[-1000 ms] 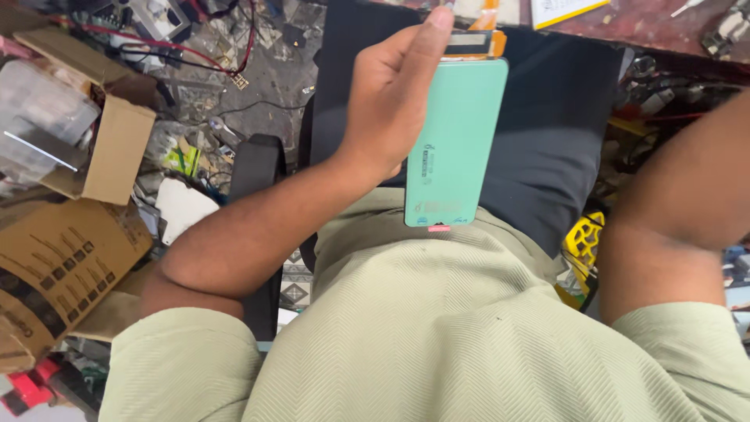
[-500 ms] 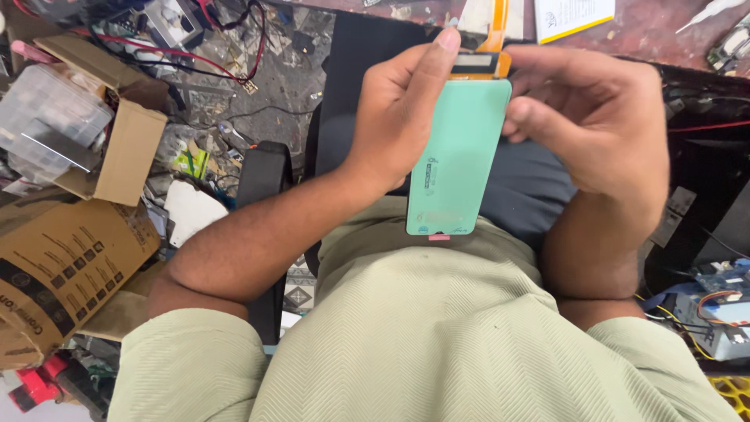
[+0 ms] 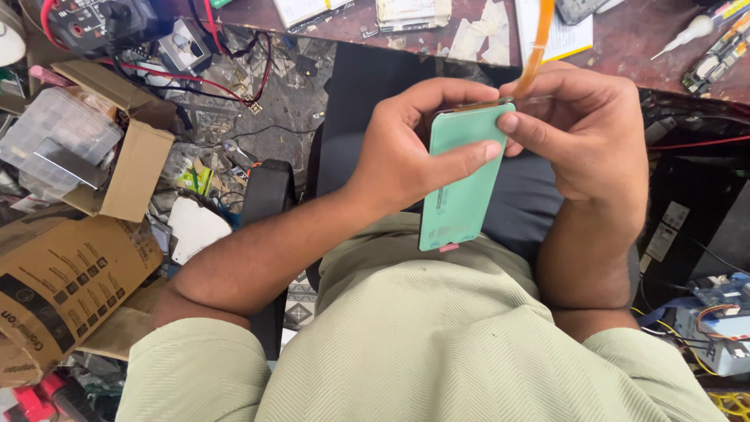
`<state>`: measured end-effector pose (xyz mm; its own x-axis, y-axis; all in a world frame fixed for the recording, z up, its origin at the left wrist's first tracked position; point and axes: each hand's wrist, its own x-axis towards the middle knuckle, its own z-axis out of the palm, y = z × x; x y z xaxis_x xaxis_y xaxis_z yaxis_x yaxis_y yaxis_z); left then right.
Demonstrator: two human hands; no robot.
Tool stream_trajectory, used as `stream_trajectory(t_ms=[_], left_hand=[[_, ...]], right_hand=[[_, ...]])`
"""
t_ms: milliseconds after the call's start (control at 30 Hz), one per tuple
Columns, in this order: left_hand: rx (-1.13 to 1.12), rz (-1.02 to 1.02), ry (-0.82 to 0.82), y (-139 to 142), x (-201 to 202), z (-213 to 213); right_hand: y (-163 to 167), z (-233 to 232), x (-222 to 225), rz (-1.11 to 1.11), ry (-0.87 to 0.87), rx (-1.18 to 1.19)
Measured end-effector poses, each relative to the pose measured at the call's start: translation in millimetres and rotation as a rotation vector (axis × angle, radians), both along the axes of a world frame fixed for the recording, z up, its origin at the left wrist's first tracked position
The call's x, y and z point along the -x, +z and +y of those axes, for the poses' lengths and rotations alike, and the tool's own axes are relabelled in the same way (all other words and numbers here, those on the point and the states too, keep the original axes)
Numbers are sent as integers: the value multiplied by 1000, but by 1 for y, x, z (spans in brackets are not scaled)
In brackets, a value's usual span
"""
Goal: The person sits at a cluttered repair bench and works on a disassembled smartphone, peeling the battery out of the housing and handling a green flex-cable assembly. They press the assembly into the phone, apply adhesive from a tube, close the back cover, then hold and operate the reassembled phone, tapping its screen at the end.
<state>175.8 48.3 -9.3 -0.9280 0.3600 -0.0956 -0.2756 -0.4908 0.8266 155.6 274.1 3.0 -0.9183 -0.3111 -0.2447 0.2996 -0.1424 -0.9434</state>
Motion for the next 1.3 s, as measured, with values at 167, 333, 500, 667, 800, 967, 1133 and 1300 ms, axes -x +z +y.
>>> stream_trajectory(t_ms=[167,333,500,667,800,967,1133,1300], left_hand=[[249,-42,19,-3,0,2],[166,-195,-10,-4,-1,4],[148,-207,-15,-4,-1,4],[150,-212,1,-5,-1,5],[123,-168,2,-7,-1,5],[83,-148,-11,-13,-6,4],[-103,-76,-35,-16,-8,5],[-291,-285,-127,-6,-7,-1]], right_hand=[[4,-2,1,3,-36,-65],[11,-13,6,135,-91,-53],[10,-27,7,64,-198,-40],[10,-30,-1,147,-241,-147],[9,-30,-6,286,-202,-229],[7,-29,-11,541,-130,-346],[3,-27,-16,780,-81,-532],[-3,-22,-15,832,-76,-466]])
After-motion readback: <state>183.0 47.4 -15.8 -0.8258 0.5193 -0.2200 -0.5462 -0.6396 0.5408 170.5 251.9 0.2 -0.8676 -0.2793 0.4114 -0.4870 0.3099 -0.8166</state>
